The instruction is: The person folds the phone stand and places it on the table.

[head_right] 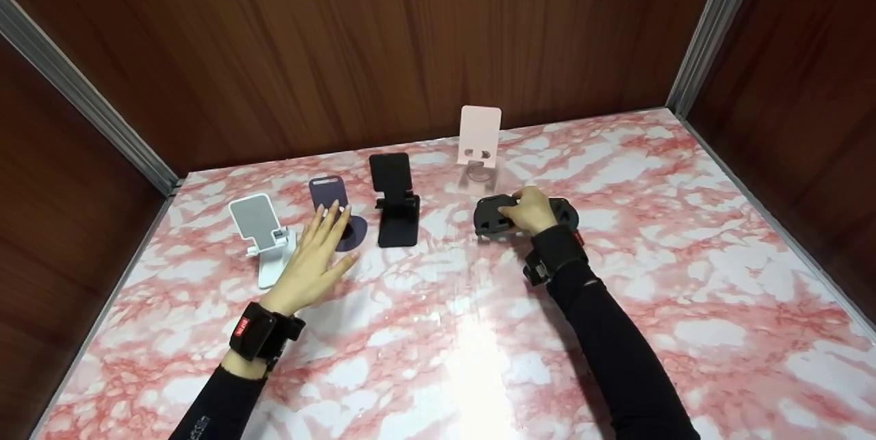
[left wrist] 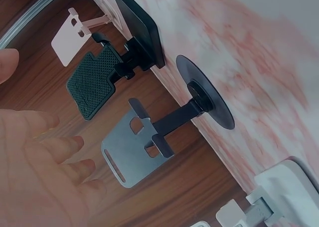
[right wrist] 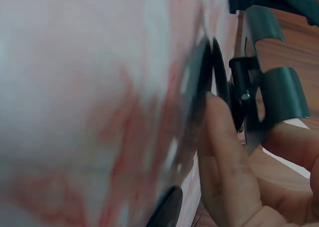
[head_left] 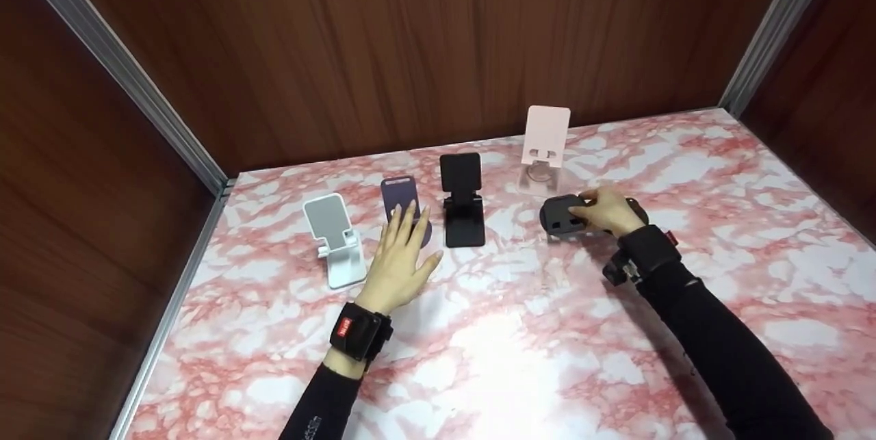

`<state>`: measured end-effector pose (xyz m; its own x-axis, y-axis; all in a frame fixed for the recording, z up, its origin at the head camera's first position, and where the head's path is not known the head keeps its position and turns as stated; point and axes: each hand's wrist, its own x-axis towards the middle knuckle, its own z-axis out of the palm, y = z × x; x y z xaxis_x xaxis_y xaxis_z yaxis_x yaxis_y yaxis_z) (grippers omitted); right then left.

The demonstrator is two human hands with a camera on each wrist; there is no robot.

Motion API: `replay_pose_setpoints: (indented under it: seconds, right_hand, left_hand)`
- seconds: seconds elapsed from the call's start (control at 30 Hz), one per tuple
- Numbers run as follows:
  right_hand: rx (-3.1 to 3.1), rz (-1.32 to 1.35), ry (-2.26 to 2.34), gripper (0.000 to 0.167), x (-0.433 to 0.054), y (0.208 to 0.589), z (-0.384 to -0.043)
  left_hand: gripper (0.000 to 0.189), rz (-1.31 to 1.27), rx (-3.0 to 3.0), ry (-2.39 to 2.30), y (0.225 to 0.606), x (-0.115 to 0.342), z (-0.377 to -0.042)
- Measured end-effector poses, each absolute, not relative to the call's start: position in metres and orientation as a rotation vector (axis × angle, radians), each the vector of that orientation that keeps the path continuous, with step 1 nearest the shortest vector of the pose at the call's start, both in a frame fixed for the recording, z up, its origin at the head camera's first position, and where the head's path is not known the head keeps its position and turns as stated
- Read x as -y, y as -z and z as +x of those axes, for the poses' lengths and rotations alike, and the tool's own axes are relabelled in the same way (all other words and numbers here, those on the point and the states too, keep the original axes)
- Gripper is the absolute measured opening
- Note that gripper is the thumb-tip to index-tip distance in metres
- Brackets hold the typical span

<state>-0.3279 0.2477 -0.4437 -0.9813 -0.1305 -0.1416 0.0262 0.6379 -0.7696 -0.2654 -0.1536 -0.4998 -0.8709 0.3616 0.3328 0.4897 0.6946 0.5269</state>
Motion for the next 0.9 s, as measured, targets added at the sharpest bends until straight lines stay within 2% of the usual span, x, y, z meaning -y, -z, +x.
replay_pose_setpoints:
  seconds: [0.3,0.47,0.6,0.83,0.9]
  right_hand:
    - [-2.869,-0.239,0.963,0.048,-0.245,0.448,-0.332]
    - [-2.977,-0.273,0.827,0.044,-0.247,0.466,-0.347]
    - [-3.002,-0.262,0.742,0.034,-0.252,0.484,-0.362]
    - [-3.005,-0.253,0.685,0.027,-0.234,0.447,-0.333]
    - [-3.042,-0.267,0.638,0.027,-0.232,0.448,-0.332]
  left_hand:
    - [0.080,-0.695,2.726,0.949,0.484,0.150,-0.256]
    - [0.083,-0.669,2.739,0.827,0.523,0.159,-0.282]
    - [0.082,-0.676,2.736,0.726,0.533,0.161,-0.288]
    - [0.084,-0.657,2.756,0.588,0.544,0.163,-0.295]
    - [0.084,-0.655,2.762,0.586,0.544,0.163,-0.295]
